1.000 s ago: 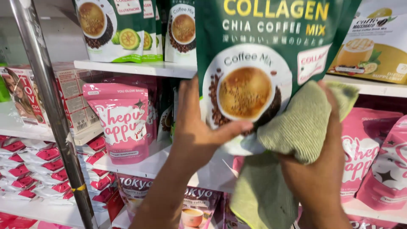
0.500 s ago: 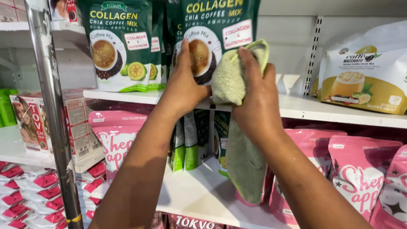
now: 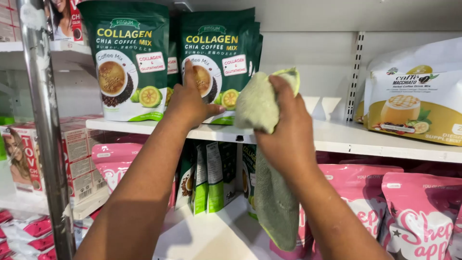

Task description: The person wipes the front of green and yellow product packages on a store shelf using a green cloth. They then write on a notepad with a blue pen before resuming wiping and rearranging the packages on the shelf.

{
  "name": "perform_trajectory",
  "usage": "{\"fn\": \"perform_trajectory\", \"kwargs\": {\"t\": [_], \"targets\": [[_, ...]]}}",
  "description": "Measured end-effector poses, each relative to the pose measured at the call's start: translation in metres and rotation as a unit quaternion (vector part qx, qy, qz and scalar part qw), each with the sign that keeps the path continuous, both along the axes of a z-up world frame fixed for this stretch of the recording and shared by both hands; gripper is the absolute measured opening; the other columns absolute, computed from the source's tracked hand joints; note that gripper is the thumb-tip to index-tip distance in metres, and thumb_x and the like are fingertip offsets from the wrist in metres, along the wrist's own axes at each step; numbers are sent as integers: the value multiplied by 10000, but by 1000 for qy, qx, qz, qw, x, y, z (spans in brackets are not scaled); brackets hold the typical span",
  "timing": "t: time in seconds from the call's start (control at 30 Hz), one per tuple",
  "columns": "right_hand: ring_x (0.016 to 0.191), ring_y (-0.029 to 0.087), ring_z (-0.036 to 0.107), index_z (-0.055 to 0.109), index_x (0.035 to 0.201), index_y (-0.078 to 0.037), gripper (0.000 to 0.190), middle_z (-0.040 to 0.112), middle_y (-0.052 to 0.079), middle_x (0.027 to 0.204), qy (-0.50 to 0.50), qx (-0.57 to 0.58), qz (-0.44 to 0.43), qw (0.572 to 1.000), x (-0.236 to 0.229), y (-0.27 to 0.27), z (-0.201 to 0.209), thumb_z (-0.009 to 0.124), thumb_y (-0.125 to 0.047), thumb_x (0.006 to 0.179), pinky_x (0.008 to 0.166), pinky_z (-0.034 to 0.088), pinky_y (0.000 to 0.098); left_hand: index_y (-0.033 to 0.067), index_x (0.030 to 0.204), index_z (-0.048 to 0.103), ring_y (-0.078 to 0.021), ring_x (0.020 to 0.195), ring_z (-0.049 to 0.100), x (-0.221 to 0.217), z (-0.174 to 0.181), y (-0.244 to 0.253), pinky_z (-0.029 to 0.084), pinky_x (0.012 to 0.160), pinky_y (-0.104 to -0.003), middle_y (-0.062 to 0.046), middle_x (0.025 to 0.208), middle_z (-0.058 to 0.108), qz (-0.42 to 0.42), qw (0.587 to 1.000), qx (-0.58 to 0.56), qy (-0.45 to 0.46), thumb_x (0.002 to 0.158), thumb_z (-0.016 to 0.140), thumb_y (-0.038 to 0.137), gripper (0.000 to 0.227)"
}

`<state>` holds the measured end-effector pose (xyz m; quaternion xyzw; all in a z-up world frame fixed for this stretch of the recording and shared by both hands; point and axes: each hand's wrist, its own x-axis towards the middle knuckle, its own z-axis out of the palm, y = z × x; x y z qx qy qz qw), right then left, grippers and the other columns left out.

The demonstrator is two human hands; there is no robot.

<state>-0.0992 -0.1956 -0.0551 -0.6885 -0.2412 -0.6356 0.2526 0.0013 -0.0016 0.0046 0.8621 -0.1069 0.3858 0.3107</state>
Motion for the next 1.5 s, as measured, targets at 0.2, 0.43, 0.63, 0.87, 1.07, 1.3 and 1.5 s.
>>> {"fn": "perform_trajectory", "kwargs": {"t": [0.2, 0.43, 0.63, 0.87, 1.07, 1.3, 1.5], "targets": [[990, 415, 566, 571, 1400, -137, 854, 576, 211, 1142, -68, -119, -135, 981, 5, 23, -28, 843, -178, 592, 802, 477, 512, 71, 1586, -119, -464, 1257, 526, 69, -1, 0, 461, 1047, -459, -279, 1536, 398, 11, 997, 44, -70, 666, 960, 373, 1450], [992, 385, 548, 610, 1389, -141, 819, 578, 201, 1192, -68, -136, -146, 978, 7, 25, -34, 810, -257, 603, 773, 428, 506, 72, 1611, -110, -472, 1217, 571, 59, -2, -3, 494, 1025, -462, -331, 1471, 453, 9, 996, 47, -73, 720, 937, 385, 1410], [1100, 401, 551, 597, 1427, -165, 757, 568, 216, 1308, -83, -146, -107, 980, 10, 15, -43, 801, -170, 697, 897, 451, 501, 159, 1628, -95, -448, 1198, 614, 34, -1, -5, 532, 990, -442, -367, 1363, 499, 5, 1000, 0, -20, 697, 949, 406, 1420], [1275, 400, 561, 533, 1507, -200, 806, 545, 206, 1388, -50, -116, 13, 992, -6, -5, -46, 837, -46, 777, 1101, 488, 463, 67, 1588, 100, -472, 1162, 597, 25, -19, 5, 506, 978, -450, -344, 1262, 556, 19, 994, 21, -108, 729, 962, 389, 1259], [1350, 327, 594, 478, 1526, -193, 779, 533, 157, 1415, -68, -54, 66, 994, -30, -17, -65, 898, -82, 880, 1164, 528, 378, 18, 1337, 584, -382, 1128, 638, -21, -66, -2, 537, 957, -436, -224, 1212, 621, -67, 930, 4, -360, 970, 750, 141, 421], [1331, 306, 570, 454, 1531, -120, 806, 569, 145, 1395, -100, -44, 48, 993, -47, -20, -125, 906, -74, 865, 1157, 483, 401, 7, 1195, 668, -334, 1049, 620, -58, -155, -18, 508, 937, -428, -157, 1132, 612, -124, 889, -50, -438, 1038, 574, 22, 183], [1330, 340, 582, 481, 1501, -141, 843, 539, 176, 1393, 3, -14, 84, 996, -41, -14, -189, 895, -93, 769, 1137, 507, 413, -18, 1211, 630, -417, 1017, 648, 28, -243, -27, 527, 881, -479, -235, 1106, 641, -79, 968, -112, -208, 951, 651, 175, 324]]}}
